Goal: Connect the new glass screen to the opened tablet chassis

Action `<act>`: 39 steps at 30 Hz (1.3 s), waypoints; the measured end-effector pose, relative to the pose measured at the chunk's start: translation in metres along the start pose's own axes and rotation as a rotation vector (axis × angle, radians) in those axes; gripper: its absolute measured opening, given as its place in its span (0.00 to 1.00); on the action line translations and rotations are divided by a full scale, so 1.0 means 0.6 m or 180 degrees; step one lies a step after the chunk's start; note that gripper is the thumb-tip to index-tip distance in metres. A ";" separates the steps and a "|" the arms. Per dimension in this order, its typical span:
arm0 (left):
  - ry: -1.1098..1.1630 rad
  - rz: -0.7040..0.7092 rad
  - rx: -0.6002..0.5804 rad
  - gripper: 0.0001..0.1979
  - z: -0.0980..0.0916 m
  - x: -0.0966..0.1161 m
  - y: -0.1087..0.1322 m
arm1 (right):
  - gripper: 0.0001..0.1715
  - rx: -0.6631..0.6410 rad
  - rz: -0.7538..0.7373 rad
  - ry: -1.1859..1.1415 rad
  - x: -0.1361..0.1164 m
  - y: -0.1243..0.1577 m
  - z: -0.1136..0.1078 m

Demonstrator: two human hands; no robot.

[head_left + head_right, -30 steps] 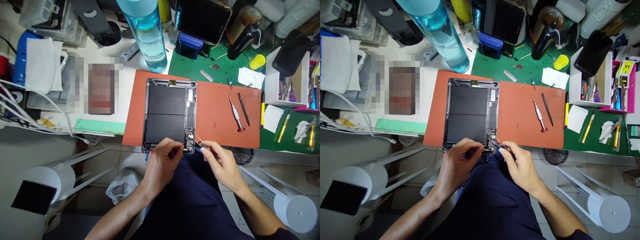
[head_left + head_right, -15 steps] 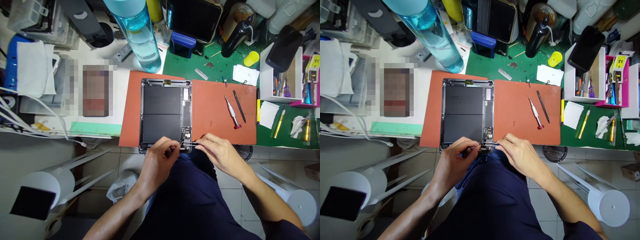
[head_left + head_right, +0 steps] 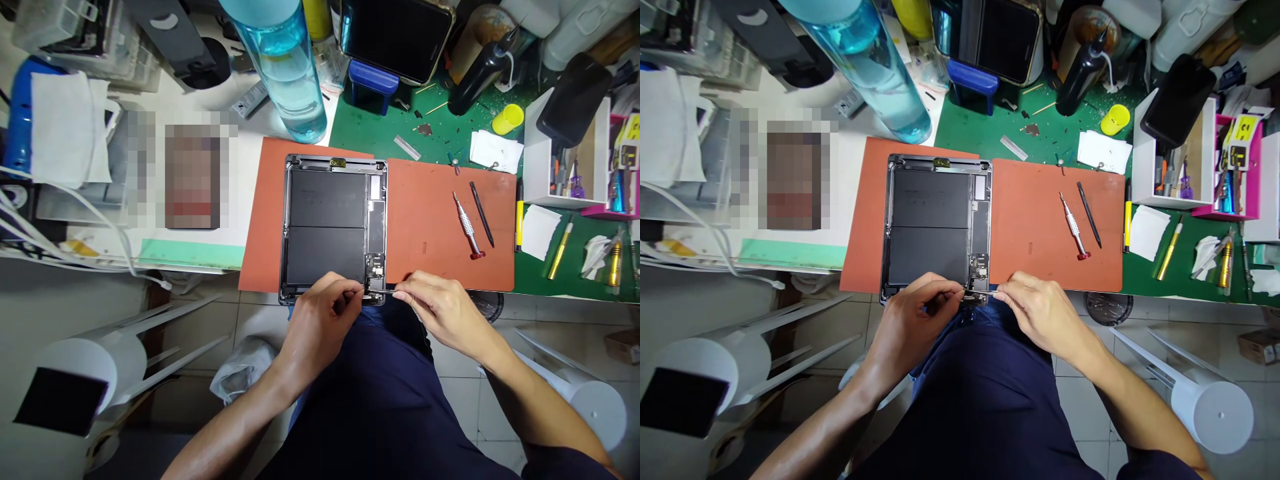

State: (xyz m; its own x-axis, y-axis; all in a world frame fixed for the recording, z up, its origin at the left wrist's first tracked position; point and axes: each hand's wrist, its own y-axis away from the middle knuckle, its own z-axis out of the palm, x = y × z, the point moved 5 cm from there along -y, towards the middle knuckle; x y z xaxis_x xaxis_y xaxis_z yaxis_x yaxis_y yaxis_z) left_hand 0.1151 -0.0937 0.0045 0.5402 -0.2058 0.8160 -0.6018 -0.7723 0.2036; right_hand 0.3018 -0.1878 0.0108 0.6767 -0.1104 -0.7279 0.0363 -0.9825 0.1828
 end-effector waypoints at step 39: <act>-0.1706 0.2439 0.0253 0.14 0.006 0.009 0.039 | 0.21 -0.0144 0.0664 0.0458 -0.017 0.004 0.003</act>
State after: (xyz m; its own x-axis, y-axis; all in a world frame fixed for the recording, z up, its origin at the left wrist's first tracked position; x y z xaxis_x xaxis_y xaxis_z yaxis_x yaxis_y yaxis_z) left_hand 0.1060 -0.1147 0.0117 0.2240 -0.9095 0.3503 -0.8744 -0.3463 -0.3398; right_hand 0.2939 -0.1893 0.0173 0.7705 -0.2843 -0.5705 -0.0842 -0.9326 0.3509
